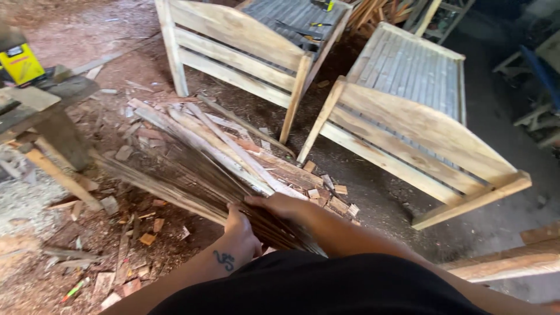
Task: Sweep the workshop floor and gather wooden slats using a traditional broom.
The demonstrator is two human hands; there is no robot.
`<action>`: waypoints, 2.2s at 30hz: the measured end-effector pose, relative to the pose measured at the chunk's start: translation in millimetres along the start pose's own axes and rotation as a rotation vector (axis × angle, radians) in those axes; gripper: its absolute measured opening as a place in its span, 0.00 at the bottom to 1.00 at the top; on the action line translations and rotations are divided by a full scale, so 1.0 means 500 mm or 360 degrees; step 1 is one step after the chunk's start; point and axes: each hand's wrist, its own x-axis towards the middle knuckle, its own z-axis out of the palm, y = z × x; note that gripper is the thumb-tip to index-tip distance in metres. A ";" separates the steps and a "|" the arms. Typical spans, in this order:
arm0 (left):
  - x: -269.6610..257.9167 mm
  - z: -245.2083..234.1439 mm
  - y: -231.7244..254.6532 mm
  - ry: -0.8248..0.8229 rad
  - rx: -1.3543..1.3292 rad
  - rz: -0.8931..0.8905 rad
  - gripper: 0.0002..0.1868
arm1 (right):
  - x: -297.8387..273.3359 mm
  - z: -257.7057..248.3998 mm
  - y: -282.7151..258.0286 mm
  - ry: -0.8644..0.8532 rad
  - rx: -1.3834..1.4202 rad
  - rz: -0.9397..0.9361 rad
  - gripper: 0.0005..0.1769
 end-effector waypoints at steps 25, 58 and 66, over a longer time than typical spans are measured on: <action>0.163 0.046 -0.042 0.0120 0.0474 -0.0213 0.51 | 0.080 -0.042 0.178 -0.0082 -0.0198 -0.0022 0.28; 0.043 0.066 -0.033 0.0141 0.0471 -0.0172 0.49 | 0.101 -0.026 0.202 0.0072 0.0001 0.0141 0.38; -0.028 0.082 -0.020 -0.0060 0.0308 -0.0054 0.48 | -0.049 -0.081 0.030 0.0273 -0.0014 0.0189 0.46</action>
